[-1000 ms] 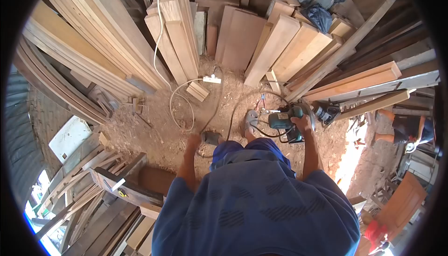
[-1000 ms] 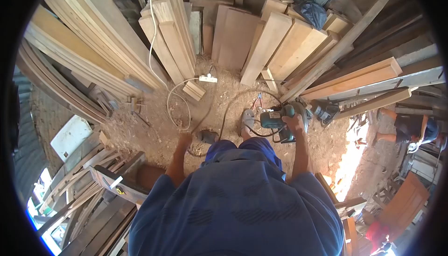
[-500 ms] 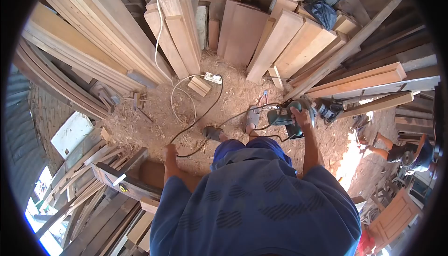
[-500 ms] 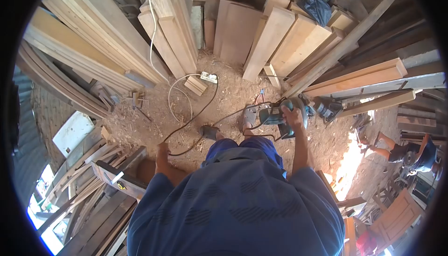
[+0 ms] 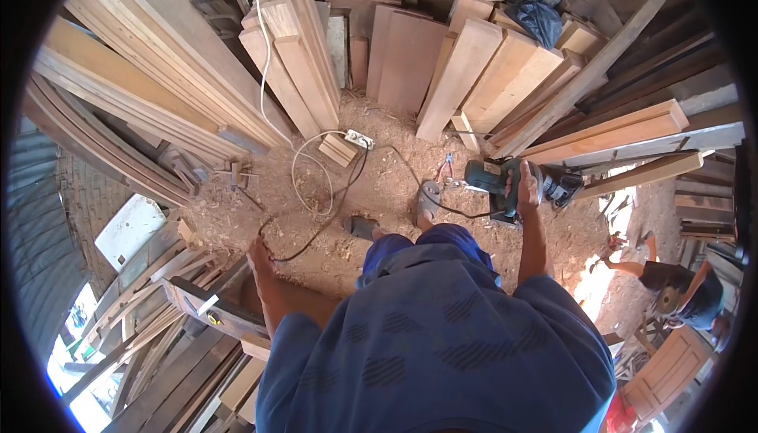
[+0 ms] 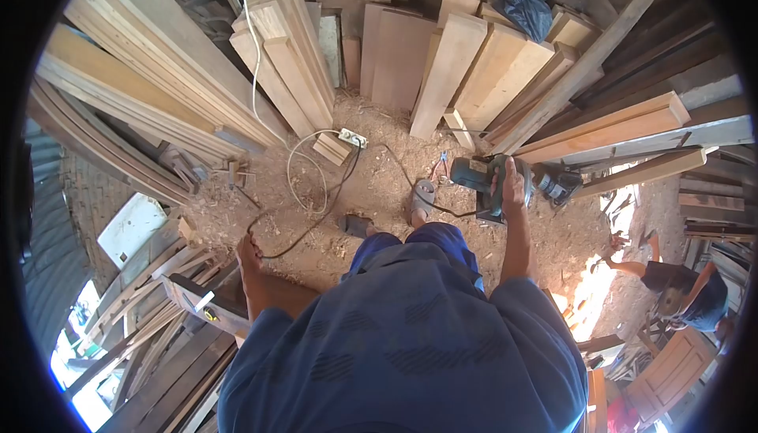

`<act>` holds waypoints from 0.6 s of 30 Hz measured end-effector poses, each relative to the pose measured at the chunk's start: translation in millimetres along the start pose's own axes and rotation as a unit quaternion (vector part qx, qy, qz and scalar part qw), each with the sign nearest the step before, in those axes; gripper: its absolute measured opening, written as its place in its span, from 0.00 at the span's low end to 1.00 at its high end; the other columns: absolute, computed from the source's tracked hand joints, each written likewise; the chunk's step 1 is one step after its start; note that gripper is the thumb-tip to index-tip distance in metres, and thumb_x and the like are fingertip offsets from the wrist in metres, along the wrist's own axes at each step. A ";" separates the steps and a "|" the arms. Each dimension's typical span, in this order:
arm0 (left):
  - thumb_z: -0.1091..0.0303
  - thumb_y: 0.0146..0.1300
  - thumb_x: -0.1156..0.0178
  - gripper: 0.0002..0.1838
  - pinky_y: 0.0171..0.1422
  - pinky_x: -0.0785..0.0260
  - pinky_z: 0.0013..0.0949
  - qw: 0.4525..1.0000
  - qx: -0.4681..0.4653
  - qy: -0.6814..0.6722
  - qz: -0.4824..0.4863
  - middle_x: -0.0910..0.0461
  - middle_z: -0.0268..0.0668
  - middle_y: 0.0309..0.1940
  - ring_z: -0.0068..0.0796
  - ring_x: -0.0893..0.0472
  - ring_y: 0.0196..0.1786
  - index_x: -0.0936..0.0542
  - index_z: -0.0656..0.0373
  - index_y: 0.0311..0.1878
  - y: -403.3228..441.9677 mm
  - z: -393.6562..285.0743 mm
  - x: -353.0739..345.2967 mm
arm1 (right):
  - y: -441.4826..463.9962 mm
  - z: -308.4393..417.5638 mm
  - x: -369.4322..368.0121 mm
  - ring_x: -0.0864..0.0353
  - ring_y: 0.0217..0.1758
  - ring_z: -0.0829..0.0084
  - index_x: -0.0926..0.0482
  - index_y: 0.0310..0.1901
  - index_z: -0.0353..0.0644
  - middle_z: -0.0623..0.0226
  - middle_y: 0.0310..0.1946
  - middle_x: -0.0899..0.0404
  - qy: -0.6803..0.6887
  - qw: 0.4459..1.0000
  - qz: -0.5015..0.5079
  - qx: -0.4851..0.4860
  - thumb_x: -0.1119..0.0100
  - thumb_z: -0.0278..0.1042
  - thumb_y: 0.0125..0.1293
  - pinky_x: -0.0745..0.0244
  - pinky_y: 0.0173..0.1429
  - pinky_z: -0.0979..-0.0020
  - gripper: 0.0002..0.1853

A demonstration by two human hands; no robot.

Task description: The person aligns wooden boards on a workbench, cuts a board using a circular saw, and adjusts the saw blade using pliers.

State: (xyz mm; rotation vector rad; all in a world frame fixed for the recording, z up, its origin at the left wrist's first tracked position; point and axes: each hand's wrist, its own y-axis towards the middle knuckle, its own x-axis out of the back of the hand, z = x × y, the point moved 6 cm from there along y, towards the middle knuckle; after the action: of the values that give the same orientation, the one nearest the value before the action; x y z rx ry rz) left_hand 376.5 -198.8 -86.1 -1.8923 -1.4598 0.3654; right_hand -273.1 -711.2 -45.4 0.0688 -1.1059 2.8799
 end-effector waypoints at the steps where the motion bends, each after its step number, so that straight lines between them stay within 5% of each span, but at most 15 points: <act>1: 0.60 0.70 0.39 0.08 0.20 0.38 0.34 0.995 0.024 0.100 -0.012 0.29 0.31 0.21 0.27 0.32 0.16 0.19 0.54 0.40 26.1 29.6 10.5 | -1.0 1.2 5.2 0.26 0.19 0.72 0.20 0.40 0.40 0.67 0.23 0.24 -0.008 1.000 0.001 -0.001 0.46 0.67 0.74 0.28 0.23 0.69 0.31; 3: 0.59 0.71 0.39 0.08 0.19 0.41 0.33 0.951 0.079 0.298 -0.021 0.29 0.30 0.20 0.26 0.33 0.16 0.18 0.52 0.41 71.1 82.5 28.3 | 5.1 6.2 0.3 0.25 0.20 0.72 0.20 0.40 0.39 0.67 0.23 0.23 -0.012 1.000 0.005 0.006 0.46 0.66 0.75 0.28 0.24 0.69 0.30; 6: 0.59 0.69 0.41 0.10 0.21 0.40 0.29 0.906 -0.042 0.421 0.010 0.25 0.33 0.24 0.24 0.27 0.20 0.17 0.53 0.42 57.3 80.6 3.5 | 9.3 10.2 0.1 0.26 0.20 0.71 0.20 0.38 0.41 0.67 0.23 0.23 0.017 1.000 0.023 0.006 0.45 0.66 0.74 0.28 0.24 0.68 0.29; 9: 0.64 0.67 0.39 0.05 0.17 0.47 0.31 0.974 0.095 0.196 -0.054 0.31 0.28 0.17 0.22 0.36 0.14 0.19 0.48 0.33 -9.0 60.6 -17.8 | 17.5 10.0 -6.0 0.25 0.20 0.72 0.22 0.37 0.43 0.69 0.22 0.25 0.055 0.998 0.042 0.007 0.46 0.66 0.74 0.27 0.24 0.69 0.28; 18: 0.62 0.65 0.38 0.10 0.17 0.49 0.28 0.985 0.130 0.106 -0.046 0.34 0.25 0.16 0.20 0.39 0.13 0.27 0.46 0.28 -38.2 76.5 3.6 | 35.3 22.5 -19.4 0.26 0.19 0.72 0.22 0.34 0.45 0.69 0.22 0.24 0.015 0.999 0.033 0.012 0.44 0.65 0.73 0.28 0.24 0.68 0.27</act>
State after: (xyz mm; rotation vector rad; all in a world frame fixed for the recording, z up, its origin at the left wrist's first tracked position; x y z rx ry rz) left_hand 303.5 -163.7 -113.8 -1.5985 -1.2846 0.2849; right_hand -255.6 -753.2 -53.5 -0.0088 -1.0877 2.9421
